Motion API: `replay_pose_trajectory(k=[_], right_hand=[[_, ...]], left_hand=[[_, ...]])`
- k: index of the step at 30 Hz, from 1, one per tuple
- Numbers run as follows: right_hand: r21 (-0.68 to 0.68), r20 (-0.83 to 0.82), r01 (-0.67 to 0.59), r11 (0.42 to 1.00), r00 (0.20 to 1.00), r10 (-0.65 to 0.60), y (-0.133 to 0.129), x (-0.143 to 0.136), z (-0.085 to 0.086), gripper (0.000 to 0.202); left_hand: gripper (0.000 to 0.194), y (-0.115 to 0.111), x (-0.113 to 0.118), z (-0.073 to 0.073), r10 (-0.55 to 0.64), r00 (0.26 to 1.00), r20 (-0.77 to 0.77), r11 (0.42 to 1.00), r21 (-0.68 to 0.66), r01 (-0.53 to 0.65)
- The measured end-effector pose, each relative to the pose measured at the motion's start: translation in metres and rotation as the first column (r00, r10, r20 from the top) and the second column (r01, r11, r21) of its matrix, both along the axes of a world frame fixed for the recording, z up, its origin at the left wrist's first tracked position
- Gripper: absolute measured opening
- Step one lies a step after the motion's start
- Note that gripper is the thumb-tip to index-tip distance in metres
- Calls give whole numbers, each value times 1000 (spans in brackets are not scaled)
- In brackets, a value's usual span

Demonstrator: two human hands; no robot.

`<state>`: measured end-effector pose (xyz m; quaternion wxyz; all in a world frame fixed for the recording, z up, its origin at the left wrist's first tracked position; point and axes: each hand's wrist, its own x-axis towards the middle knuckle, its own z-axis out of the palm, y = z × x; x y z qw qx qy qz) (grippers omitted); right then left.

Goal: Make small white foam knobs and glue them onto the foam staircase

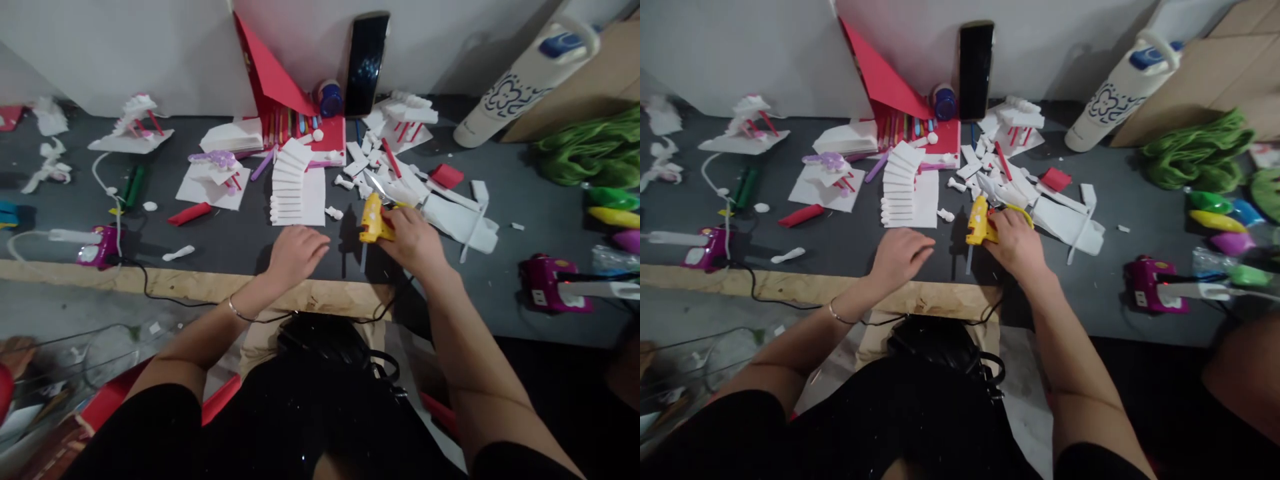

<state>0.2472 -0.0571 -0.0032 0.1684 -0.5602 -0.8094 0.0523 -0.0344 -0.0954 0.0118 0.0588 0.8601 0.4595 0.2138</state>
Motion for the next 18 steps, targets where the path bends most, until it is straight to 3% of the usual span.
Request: replay_pose_trajectory(k=[4, 7, 12, 18], right_hand=[[-48, 25, -35, 998, 999, 36, 4, -21, -4, 28], [-49, 16, -45, 998, 999, 46, 5, -25, -10, 27], [-34, -4, -58, 998, 998, 58, 7, -24, -17, 28], [-69, -7, -87, 994, 996, 87, 12, -26, -15, 31]], left_hand=[[28, 44, 10, 1, 130, 985, -113, 991, -18, -133], [35, 63, 24, -7, 99, 985, -141, 990, -83, -111], [23, 76, 34, -19, 71, 985, -155, 991, -102, -87], [19, 79, 32, -17, 103, 983, -153, 988, -102, -120]])
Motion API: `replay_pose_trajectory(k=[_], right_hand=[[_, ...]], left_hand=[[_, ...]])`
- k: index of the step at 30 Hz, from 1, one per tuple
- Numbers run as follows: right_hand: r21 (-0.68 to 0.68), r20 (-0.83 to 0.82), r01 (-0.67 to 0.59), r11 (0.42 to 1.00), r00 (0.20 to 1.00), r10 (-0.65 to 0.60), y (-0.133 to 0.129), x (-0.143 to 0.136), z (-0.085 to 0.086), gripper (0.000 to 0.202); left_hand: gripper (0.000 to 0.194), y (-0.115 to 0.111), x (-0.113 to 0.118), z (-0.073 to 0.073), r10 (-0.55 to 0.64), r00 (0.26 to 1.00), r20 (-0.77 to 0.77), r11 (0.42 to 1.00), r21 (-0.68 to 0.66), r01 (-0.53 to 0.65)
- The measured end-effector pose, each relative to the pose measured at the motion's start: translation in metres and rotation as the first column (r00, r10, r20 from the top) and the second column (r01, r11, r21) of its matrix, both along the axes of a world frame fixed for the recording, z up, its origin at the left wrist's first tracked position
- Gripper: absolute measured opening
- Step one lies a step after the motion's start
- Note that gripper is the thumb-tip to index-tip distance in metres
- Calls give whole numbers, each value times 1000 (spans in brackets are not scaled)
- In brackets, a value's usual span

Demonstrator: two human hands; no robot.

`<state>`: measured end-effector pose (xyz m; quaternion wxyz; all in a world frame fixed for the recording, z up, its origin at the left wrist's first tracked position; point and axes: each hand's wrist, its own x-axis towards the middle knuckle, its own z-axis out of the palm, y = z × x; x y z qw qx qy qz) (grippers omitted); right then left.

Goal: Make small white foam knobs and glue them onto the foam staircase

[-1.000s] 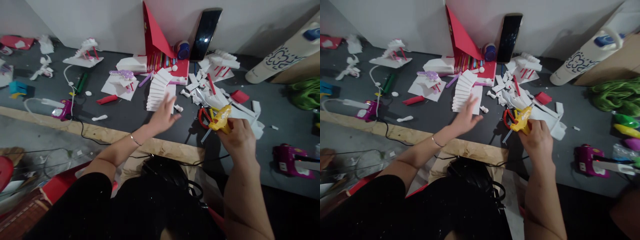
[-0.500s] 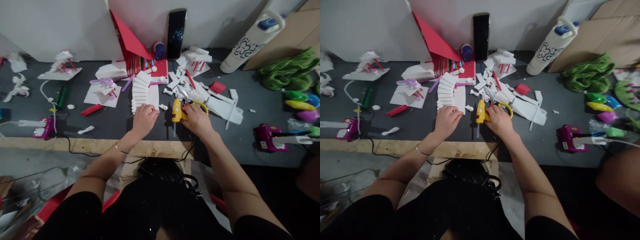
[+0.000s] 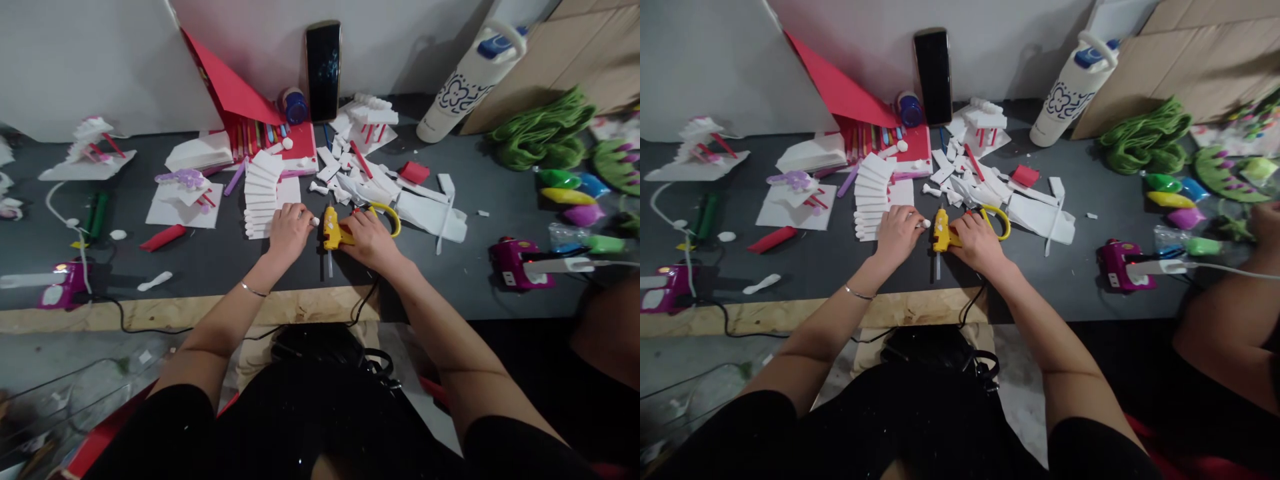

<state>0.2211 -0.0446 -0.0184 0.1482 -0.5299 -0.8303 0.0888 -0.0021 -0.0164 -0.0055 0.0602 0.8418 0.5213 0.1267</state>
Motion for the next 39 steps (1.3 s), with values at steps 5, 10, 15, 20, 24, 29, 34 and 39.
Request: replay_pose_trajectory(k=[5, 10, 15, 20, 24, 29, 34, 39], right_hand=[[-52, -60, -110, 993, 992, 107, 3, 10, 8, 42], [-64, -111, -88, 994, 990, 81, 25, 27, 28, 29], [-5, -69, 150, 989, 986, -150, 73, 27, 37, 18], [-25, 20, 269, 963, 963, -269, 107, 9, 34, 21], [-72, 59, 221, 973, 974, -217, 112, -10, 28, 20], [-71, 76, 167, 983, 984, -161, 113, -18, 16, 22], [-47, 5, 211, 976, 978, -211, 119, -6, 21, 22], [-9, 28, 348, 937, 937, -348, 131, 11, 37, 29]], left_hand=[[18, 2, -1, -2, 28, 999, 40, 999, -38, -26], [15, 5, -2, -8, 24, 997, 68, 1000, -18, -22], [21, 5, -2, -7, 21, 999, 49, 1000, -10, -20], [27, 3, -3, -6, 20, 999, 27, 1000, 12, -20], [30, 4, -5, -10, 19, 998, 53, 998, 62, -22], [34, 6, -7, -18, 2, 996, 85, 995, 95, -11], [38, 5, -9, -20, -30, 989, 146, 987, 162, 6], [48, 5, -11, -25, -58, 976, 210, 980, 200, 15]])
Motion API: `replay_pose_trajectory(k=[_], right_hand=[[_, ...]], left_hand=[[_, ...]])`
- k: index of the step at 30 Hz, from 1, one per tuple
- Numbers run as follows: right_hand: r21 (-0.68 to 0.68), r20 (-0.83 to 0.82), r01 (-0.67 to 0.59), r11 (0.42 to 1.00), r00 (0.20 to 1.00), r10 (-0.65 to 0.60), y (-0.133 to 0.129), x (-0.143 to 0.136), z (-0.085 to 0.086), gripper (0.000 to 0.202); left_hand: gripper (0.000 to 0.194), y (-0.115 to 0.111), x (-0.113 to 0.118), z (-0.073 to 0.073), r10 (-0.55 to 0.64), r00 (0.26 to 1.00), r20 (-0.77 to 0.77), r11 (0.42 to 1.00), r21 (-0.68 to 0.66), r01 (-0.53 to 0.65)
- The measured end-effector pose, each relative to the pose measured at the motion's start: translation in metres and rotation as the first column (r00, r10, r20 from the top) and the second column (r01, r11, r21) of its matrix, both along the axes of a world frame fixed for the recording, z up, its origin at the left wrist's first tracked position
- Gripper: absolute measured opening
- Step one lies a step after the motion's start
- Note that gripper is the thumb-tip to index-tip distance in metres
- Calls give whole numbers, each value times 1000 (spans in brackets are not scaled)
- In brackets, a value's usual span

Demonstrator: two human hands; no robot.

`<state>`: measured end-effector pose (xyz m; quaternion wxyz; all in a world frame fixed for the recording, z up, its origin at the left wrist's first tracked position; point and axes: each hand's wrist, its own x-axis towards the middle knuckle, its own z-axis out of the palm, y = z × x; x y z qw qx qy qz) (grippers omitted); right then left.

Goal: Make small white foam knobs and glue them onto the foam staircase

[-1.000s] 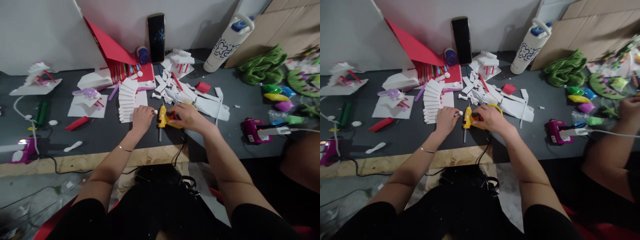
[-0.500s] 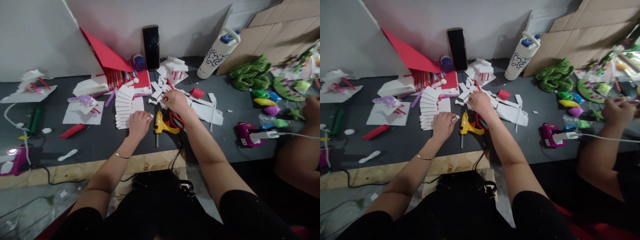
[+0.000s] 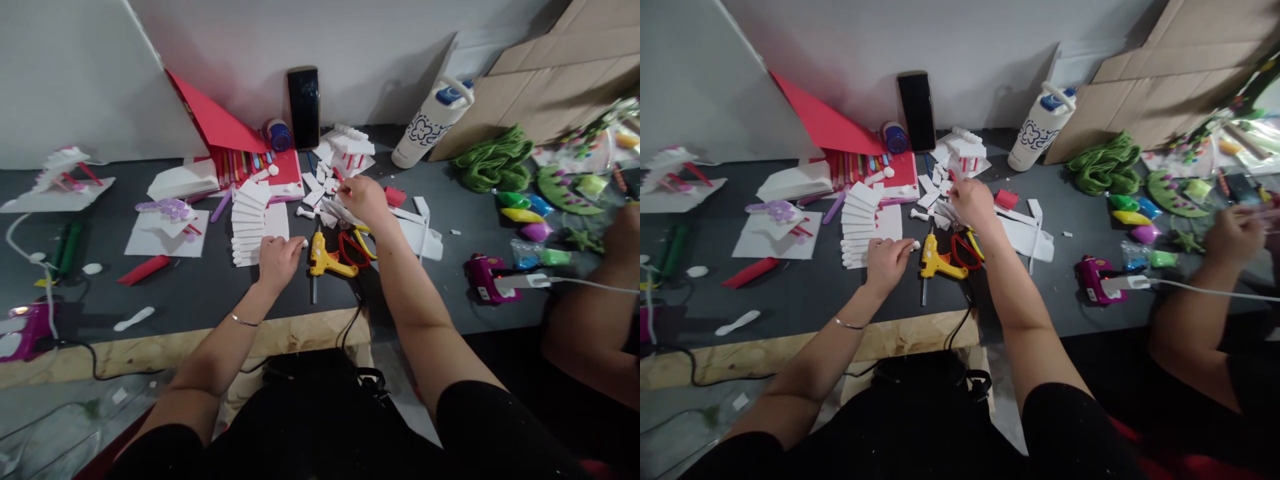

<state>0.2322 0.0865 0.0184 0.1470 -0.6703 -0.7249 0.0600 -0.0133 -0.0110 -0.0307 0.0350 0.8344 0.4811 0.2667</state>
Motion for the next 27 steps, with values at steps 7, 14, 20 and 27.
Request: replay_pose_trajectory(k=[7, 14, 20, 27], right_hand=[[-120, 83, 142, 983, 988, -133, 15, 0, 15, 38], [-136, 47, 21, 990, 999, -15, 16, -49, 15, 29], [-133, 15, -52, 990, 998, 55, 31, -79, 10, 37], [-98, -39, -207, 973, 978, 204, 54, -104, 1, 38]], left_hand=[[43, -3, 3, 1, -11, 992, 122, 998, 55, 4], [41, -8, 2, 2, -136, 963, 231, 979, 180, 95], [50, -10, -1, 5, -203, 964, 174, 953, 262, 153], [41, -14, -1, 9, -180, 957, 229, 969, 209, 133]])
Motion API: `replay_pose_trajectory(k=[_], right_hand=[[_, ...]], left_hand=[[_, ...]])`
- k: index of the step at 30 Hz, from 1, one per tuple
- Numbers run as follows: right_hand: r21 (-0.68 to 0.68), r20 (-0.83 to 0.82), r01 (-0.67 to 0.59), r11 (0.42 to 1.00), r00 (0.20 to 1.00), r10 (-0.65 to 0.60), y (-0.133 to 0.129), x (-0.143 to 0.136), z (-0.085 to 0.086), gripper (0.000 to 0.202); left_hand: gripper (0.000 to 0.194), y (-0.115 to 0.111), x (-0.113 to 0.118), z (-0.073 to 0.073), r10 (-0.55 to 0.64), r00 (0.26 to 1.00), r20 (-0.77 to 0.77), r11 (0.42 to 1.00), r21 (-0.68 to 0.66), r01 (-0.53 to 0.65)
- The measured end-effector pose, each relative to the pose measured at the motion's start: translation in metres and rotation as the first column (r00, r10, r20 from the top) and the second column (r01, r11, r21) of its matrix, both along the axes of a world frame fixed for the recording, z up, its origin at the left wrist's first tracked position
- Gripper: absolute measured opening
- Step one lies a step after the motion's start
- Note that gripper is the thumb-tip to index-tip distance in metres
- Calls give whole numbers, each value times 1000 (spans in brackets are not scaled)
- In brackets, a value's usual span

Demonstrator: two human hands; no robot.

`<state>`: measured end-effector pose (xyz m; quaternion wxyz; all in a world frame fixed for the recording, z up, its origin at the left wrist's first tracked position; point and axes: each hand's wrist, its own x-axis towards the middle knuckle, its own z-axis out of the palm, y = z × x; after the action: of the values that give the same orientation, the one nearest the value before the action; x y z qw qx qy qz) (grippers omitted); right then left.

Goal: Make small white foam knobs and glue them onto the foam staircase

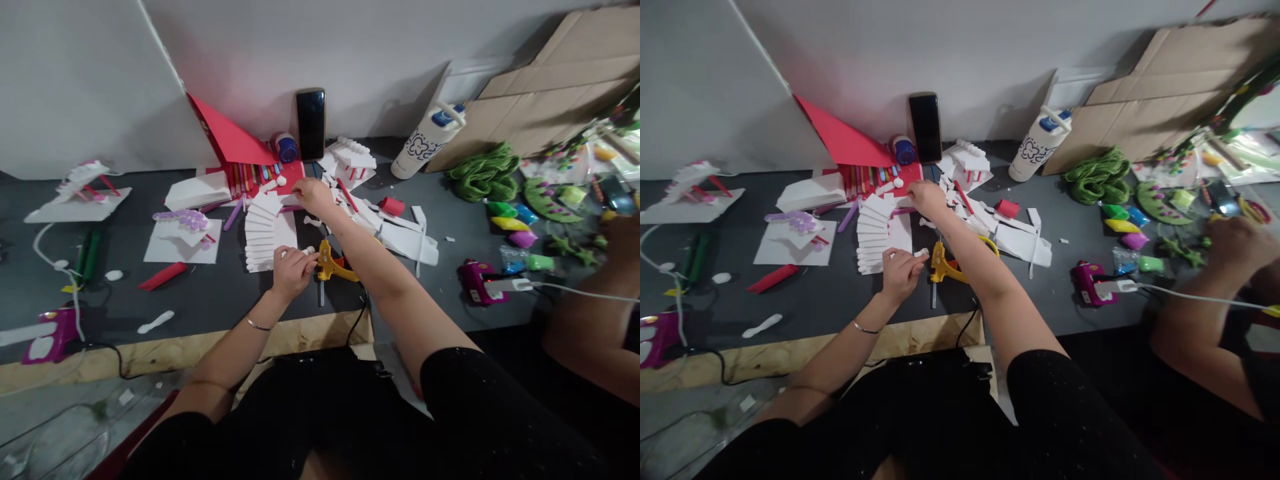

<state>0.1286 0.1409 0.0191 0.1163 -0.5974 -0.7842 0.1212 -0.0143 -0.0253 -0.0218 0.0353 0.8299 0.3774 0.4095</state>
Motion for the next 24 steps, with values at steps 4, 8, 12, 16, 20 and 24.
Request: replay_pose_trajectory(k=[4, 8, 12, 16, 20, 24], right_hand=[[-26, 19, -34, 999, 999, 35, 17, -17, -2, 37], [-23, 19, -69, 997, 997, 70, 27, -28, 1, 42], [-14, 28, -92, 996, 995, 93, 27, -29, 9, 42], [-25, 59, -75, 997, 995, 77, 11, -7, 16, 31], [-13, 79, 0, 1000, 997, 1, -16, 47, 22, 35], [-43, 198, 272, 961, 945, -259, -38, 116, 23, 38]], left_hand=[[42, 0, -2, -5, -10, 998, -61, 992, -129, 2], [42, 4, -3, -8, -1, 995, -99, 984, -176, -16], [34, 7, -4, -6, -25, 998, -58, 991, -135, 17], [30, 10, -6, -4, -32, 999, -14, 991, -130, 30], [29, 12, -7, -2, -27, 999, -36, 993, -112, 23], [31, 12, -6, -1, -10, 999, -36, 993, -116, 6]])
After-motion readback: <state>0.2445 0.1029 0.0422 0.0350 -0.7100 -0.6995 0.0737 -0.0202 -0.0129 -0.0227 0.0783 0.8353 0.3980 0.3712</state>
